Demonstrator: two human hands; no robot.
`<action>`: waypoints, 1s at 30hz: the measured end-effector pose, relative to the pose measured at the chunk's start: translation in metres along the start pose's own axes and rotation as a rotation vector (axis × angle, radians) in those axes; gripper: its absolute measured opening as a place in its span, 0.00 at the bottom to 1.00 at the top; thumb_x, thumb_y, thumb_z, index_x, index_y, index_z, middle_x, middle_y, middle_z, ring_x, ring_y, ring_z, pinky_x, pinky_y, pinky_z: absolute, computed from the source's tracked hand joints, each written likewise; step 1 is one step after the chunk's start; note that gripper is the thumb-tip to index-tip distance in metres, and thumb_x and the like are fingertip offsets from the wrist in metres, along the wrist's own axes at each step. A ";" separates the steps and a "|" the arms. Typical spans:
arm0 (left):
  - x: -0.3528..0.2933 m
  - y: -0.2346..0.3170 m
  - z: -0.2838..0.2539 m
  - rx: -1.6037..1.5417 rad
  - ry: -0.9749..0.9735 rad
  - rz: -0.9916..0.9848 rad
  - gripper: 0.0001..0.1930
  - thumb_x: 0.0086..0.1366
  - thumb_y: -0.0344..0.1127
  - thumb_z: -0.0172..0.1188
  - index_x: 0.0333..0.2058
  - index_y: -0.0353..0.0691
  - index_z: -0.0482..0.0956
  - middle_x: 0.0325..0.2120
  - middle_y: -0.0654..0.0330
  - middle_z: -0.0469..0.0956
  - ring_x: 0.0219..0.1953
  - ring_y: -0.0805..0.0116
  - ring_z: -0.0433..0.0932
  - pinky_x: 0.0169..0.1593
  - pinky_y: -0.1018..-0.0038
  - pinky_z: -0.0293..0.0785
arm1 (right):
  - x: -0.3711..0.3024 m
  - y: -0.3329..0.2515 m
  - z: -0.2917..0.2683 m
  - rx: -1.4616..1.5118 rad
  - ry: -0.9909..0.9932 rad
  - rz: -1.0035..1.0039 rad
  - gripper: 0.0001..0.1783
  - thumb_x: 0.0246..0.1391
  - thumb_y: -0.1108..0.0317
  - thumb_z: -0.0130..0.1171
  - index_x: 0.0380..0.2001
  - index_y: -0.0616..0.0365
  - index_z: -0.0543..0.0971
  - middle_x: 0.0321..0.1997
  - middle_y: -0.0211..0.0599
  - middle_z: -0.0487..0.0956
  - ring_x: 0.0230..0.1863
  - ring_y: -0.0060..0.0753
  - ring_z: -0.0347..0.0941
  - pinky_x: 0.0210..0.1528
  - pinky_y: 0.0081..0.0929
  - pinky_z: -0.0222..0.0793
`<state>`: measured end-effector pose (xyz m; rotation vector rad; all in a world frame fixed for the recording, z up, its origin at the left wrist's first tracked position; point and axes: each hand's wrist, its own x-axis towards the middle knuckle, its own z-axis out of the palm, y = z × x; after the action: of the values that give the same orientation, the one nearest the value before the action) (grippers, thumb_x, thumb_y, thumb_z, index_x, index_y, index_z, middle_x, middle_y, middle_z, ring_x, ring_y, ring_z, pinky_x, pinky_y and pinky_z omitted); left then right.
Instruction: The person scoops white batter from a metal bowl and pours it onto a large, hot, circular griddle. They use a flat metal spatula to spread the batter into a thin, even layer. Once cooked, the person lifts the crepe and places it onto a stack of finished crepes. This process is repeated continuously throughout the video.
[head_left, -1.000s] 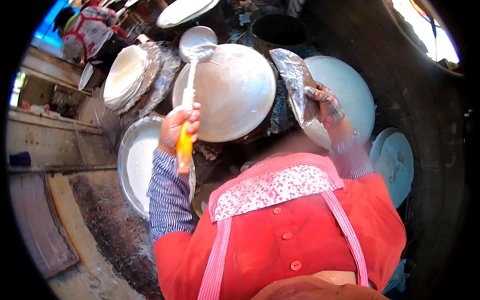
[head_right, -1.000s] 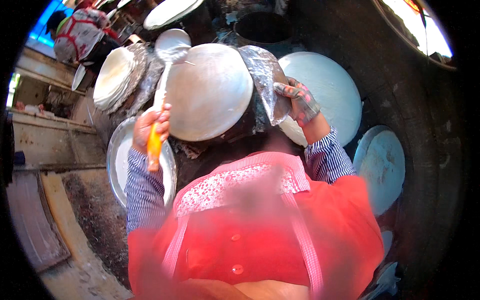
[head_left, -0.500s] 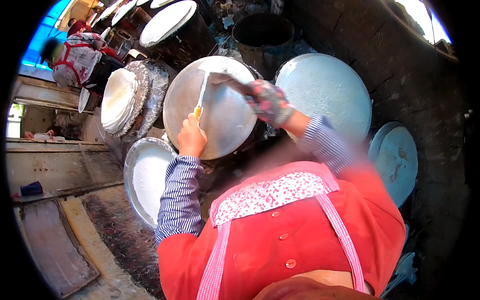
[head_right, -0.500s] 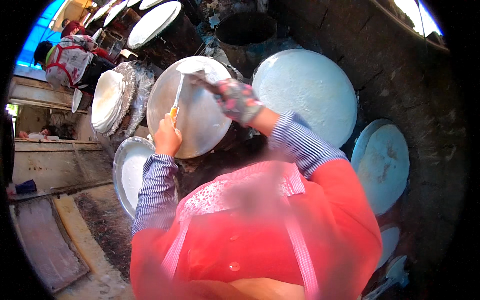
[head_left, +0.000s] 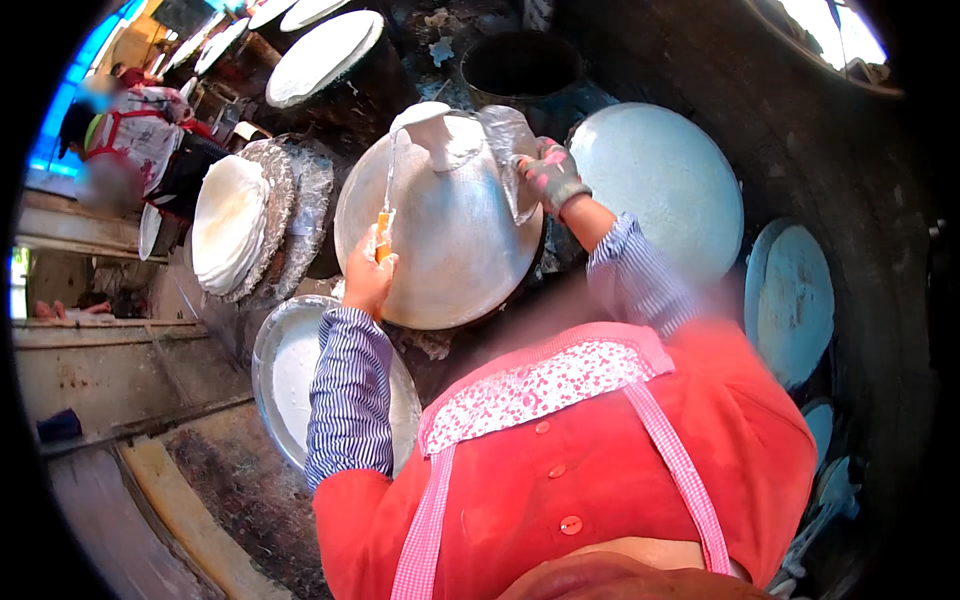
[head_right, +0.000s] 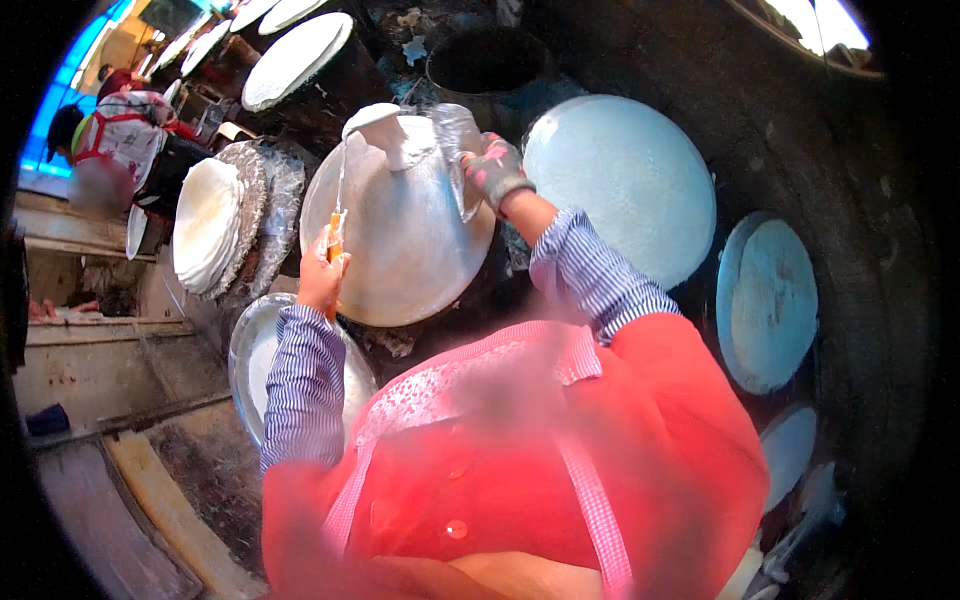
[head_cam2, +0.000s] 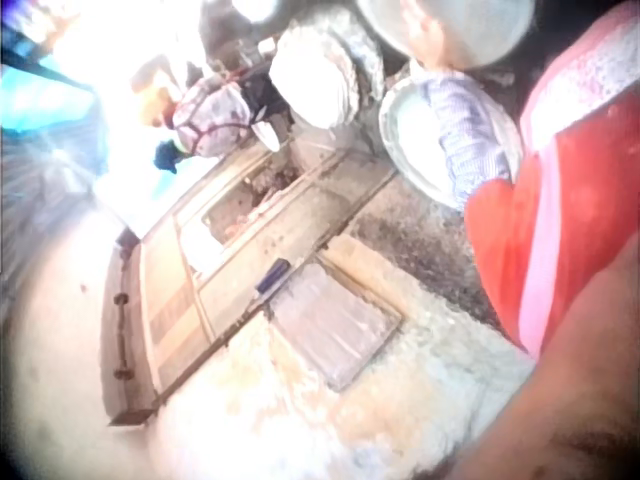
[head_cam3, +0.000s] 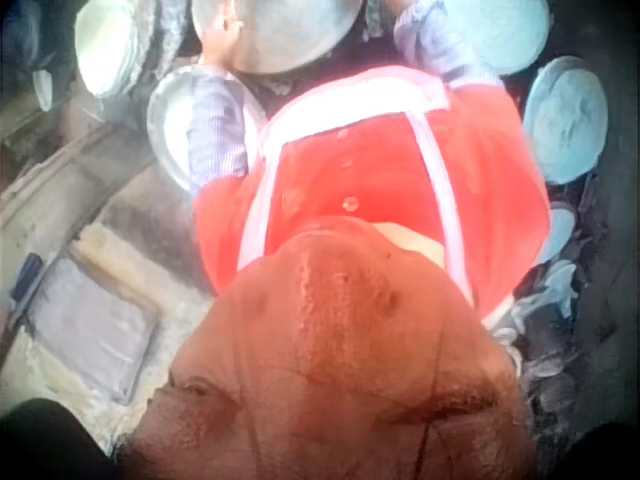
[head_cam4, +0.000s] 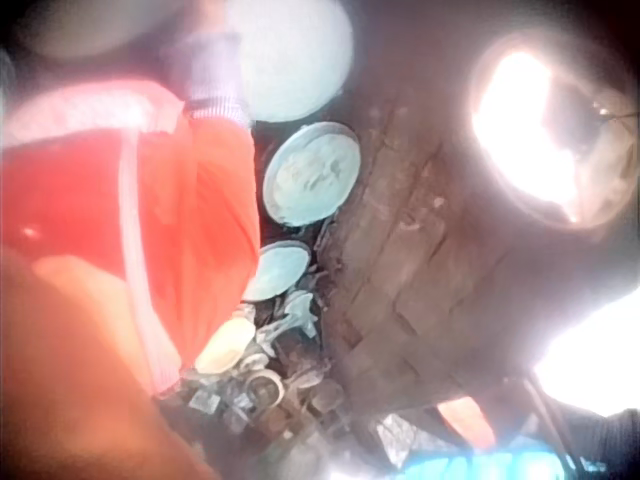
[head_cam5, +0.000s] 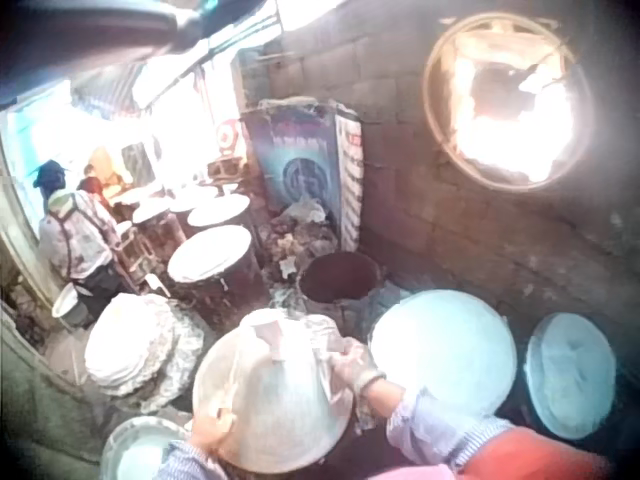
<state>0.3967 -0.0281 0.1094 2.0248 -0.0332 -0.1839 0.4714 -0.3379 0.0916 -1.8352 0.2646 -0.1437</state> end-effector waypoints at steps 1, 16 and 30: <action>-0.001 -0.006 -0.008 0.241 0.050 0.106 0.26 0.51 0.24 0.53 0.52 0.34 0.62 0.33 0.60 0.70 0.33 0.66 0.70 0.34 0.73 0.69 | -0.016 -0.024 -0.007 -0.133 0.004 0.129 0.17 0.43 0.66 0.54 0.39 0.60 0.71 0.37 0.43 0.76 0.39 0.36 0.71 0.41 0.26 0.66; 0.041 -0.041 -0.042 0.985 0.215 0.420 0.28 0.47 0.25 0.55 0.51 0.39 0.65 0.36 0.57 0.70 0.34 0.61 0.73 0.33 0.70 0.72 | 0.009 -0.074 0.077 -0.612 -0.139 0.071 0.22 0.43 0.62 0.49 0.42 0.62 0.69 0.42 0.54 0.73 0.45 0.50 0.70 0.47 0.36 0.65; -0.032 -0.025 -0.035 -0.653 0.061 -0.041 0.28 0.53 0.22 0.54 0.54 0.35 0.61 0.26 0.66 0.67 0.25 0.79 0.67 0.30 0.83 0.67 | 0.023 -0.093 0.088 -0.750 -0.203 0.026 0.19 0.43 0.64 0.50 0.41 0.60 0.71 0.45 0.51 0.72 0.48 0.48 0.68 0.49 0.34 0.64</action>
<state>0.3687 0.0179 0.1056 1.3785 0.0958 -0.1353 0.5240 -0.2372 0.1556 -2.5660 0.2124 0.1884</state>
